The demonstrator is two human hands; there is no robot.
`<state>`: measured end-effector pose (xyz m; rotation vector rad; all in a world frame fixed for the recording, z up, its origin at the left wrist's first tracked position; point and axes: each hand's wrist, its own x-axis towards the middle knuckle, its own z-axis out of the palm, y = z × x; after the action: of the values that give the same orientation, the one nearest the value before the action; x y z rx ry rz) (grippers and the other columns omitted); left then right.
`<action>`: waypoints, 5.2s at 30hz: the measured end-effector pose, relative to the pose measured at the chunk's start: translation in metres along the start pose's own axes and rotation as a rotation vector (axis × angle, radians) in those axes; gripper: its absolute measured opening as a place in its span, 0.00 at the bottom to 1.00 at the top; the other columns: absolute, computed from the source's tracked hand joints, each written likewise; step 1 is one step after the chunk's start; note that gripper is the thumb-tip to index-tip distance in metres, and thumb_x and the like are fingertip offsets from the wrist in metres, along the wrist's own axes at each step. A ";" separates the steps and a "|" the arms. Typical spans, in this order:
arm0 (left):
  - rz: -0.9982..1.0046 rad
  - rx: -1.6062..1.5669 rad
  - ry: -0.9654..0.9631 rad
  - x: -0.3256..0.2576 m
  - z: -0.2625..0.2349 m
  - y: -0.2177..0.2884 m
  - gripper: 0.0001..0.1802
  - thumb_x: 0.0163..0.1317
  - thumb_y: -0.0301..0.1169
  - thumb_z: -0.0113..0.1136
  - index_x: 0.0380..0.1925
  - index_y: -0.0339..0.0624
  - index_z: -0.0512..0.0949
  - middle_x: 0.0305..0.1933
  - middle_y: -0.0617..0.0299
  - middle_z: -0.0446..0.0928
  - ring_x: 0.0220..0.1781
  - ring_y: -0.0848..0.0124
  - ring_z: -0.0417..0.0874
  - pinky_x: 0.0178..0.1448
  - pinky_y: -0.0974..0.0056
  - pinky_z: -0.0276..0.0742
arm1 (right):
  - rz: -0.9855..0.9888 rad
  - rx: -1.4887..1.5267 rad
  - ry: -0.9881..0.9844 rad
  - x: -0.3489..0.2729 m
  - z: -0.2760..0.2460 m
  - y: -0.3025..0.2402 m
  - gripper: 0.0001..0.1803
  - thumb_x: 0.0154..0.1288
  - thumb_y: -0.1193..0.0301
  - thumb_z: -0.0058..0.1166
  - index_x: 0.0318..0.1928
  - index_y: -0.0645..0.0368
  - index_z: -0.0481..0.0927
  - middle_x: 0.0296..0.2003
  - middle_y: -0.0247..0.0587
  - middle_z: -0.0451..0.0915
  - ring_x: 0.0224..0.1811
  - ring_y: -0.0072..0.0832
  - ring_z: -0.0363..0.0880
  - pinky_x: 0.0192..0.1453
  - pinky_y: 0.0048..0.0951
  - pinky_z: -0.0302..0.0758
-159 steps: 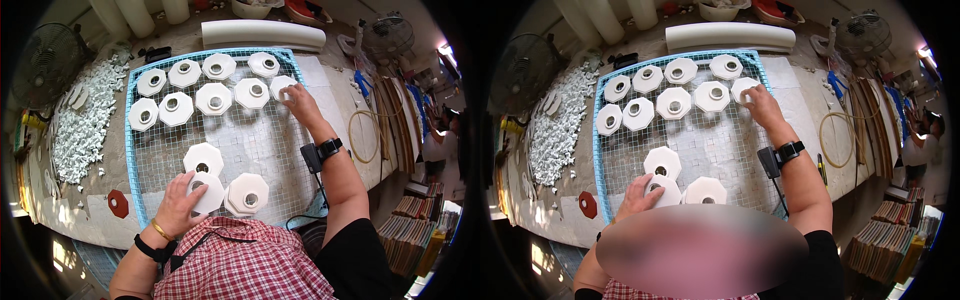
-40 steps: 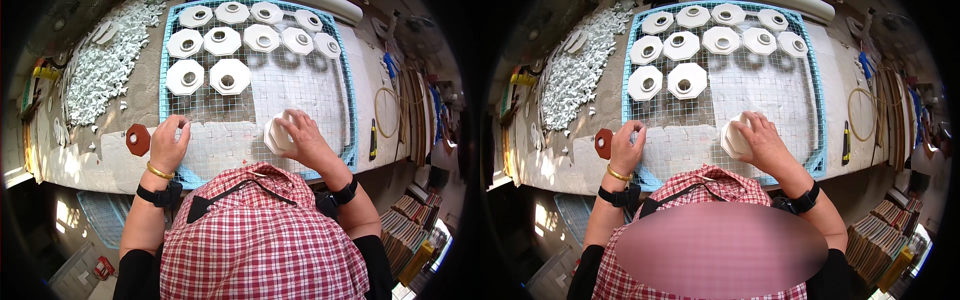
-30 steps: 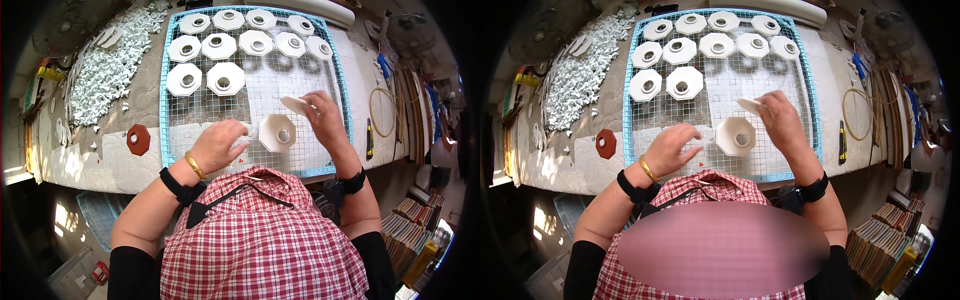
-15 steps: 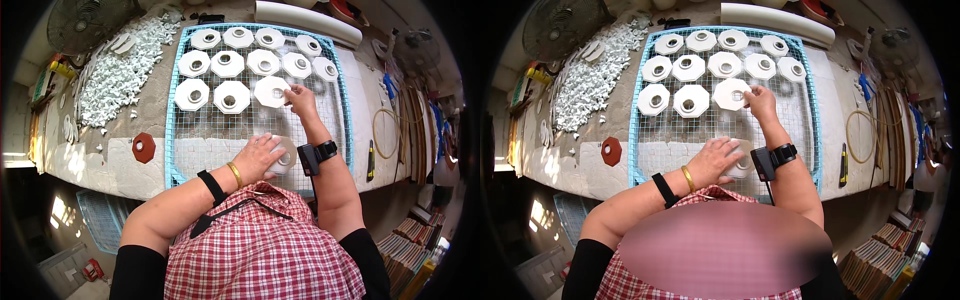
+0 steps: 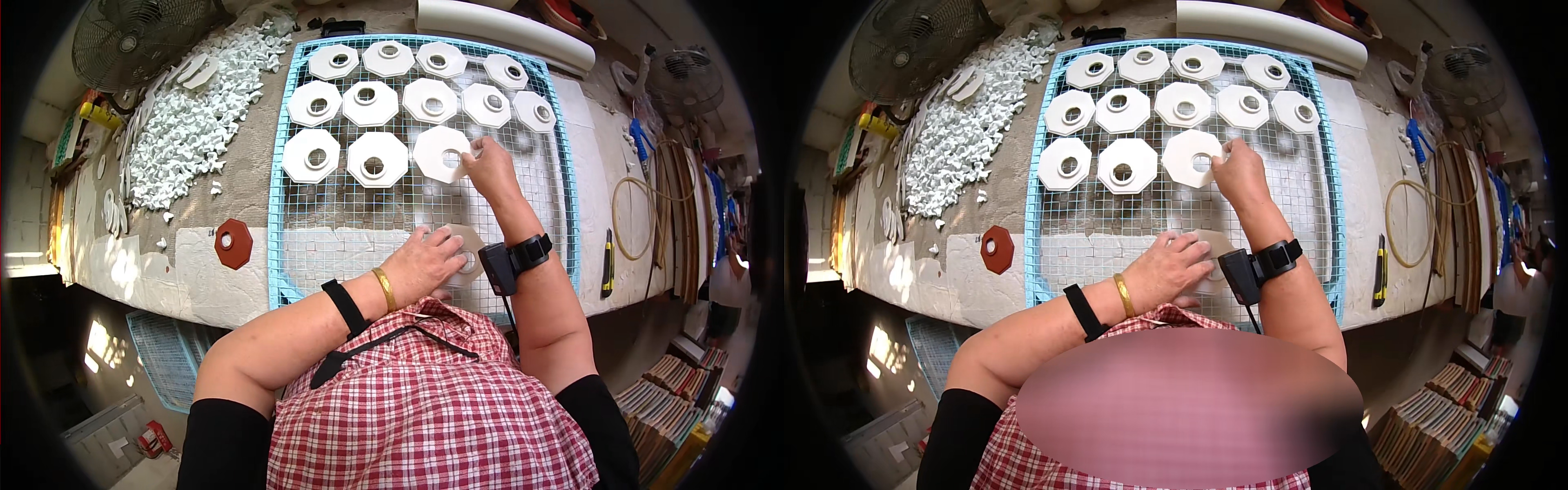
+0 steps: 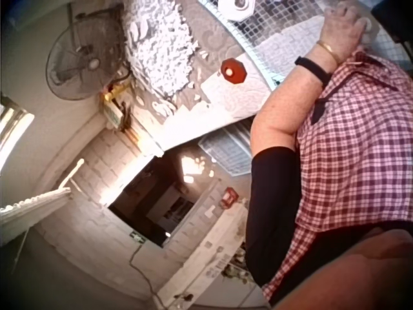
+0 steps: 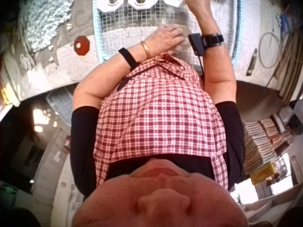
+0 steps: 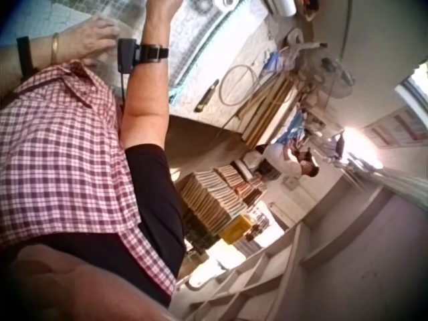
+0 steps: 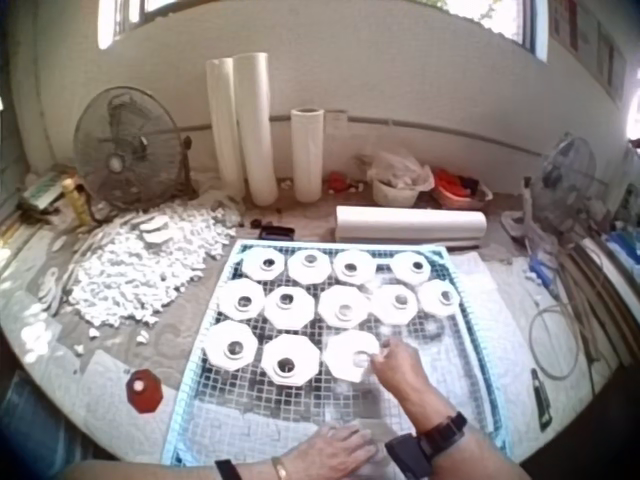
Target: Sorting and arranging white ceramic insulator components onto a metal drying rack.
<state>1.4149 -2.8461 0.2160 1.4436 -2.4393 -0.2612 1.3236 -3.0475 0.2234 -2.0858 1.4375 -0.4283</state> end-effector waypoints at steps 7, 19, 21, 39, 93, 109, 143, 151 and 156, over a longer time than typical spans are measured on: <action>-0.032 -0.014 -0.009 -0.002 -0.005 -0.001 0.34 0.45 0.50 0.73 0.51 0.50 0.73 0.57 0.60 0.67 0.67 0.59 0.66 0.65 0.52 0.64 | 0.144 0.440 -0.221 0.003 -0.016 0.001 0.15 0.58 0.71 0.65 0.41 0.67 0.76 0.32 0.46 0.83 0.26 0.23 0.79 0.32 0.26 0.75; -0.037 -0.078 0.025 0.000 -0.011 -0.006 0.31 0.47 0.46 0.72 0.50 0.50 0.74 0.57 0.60 0.68 0.66 0.59 0.66 0.67 0.52 0.63 | -0.581 -0.164 0.067 -0.033 -0.011 -0.013 0.13 0.58 0.77 0.61 0.43 0.56 0.74 0.38 0.41 0.80 0.38 0.44 0.81 0.41 0.40 0.79; -0.029 -0.077 0.048 0.001 -0.012 -0.004 0.30 0.47 0.46 0.72 0.50 0.50 0.74 0.56 0.60 0.68 0.65 0.60 0.67 0.67 0.52 0.63 | -0.600 -0.215 0.065 -0.036 -0.005 -0.009 0.15 0.57 0.77 0.63 0.44 0.56 0.76 0.39 0.40 0.81 0.40 0.44 0.82 0.42 0.40 0.79; -0.014 -0.059 0.120 -0.006 -0.010 0.007 0.24 0.44 0.45 0.73 0.41 0.50 0.78 0.56 0.56 0.70 0.63 0.57 0.67 0.66 0.51 0.63 | -0.651 -0.171 0.095 -0.051 -0.002 -0.020 0.17 0.57 0.76 0.62 0.48 0.52 0.82 0.42 0.39 0.79 0.40 0.43 0.81 0.42 0.40 0.79; -0.749 -1.701 0.222 -0.030 -0.070 -0.028 0.21 0.74 0.46 0.49 0.55 0.42 0.70 0.57 0.53 0.75 0.60 0.63 0.77 0.60 0.55 0.79 | 0.215 0.826 0.146 -0.033 -0.077 0.066 0.22 0.66 0.74 0.60 0.59 0.66 0.74 0.28 0.33 0.82 0.26 0.15 0.76 0.28 0.17 0.68; -0.422 -0.086 0.170 -0.093 -0.042 -0.007 0.29 0.56 0.41 0.69 0.54 0.43 0.71 0.67 0.47 0.64 0.71 0.45 0.61 0.73 0.46 0.58 | 0.167 0.241 0.207 -0.003 -0.079 0.090 0.23 0.62 0.70 0.62 0.57 0.65 0.77 0.29 0.41 0.82 0.31 0.31 0.81 0.39 0.32 0.77; -0.310 -0.276 0.627 -0.500 -0.193 -0.108 0.18 0.58 0.34 0.68 0.44 0.41 0.74 0.53 0.52 0.73 0.59 0.53 0.73 0.65 0.54 0.69 | -0.129 0.280 0.098 -0.327 0.134 -0.213 0.15 0.69 0.78 0.55 0.55 0.60 0.78 0.36 0.30 0.74 0.35 0.16 0.71 0.39 0.19 0.71; -1.074 0.125 0.803 -0.718 -0.212 -0.167 0.27 0.56 0.37 0.68 0.53 0.40 0.71 0.62 0.45 0.66 0.66 0.48 0.65 0.72 0.51 0.61 | -0.346 -0.091 0.121 -0.365 0.198 -0.284 0.18 0.61 0.76 0.62 0.52 0.61 0.75 0.47 0.47 0.73 0.50 0.43 0.72 0.54 0.38 0.70; -1.394 0.234 0.874 -0.817 -0.203 -0.191 0.34 0.54 0.36 0.69 0.60 0.41 0.66 0.65 0.40 0.62 0.71 0.44 0.59 0.74 0.48 0.55 | -0.341 -0.162 0.210 -0.370 0.217 -0.303 0.17 0.63 0.73 0.60 0.52 0.61 0.73 0.48 0.49 0.72 0.55 0.48 0.71 0.62 0.44 0.67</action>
<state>2.0116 -2.2223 0.2206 2.4018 -0.5602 0.3433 1.5311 -2.5661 0.2576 -2.4917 1.2627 -0.7026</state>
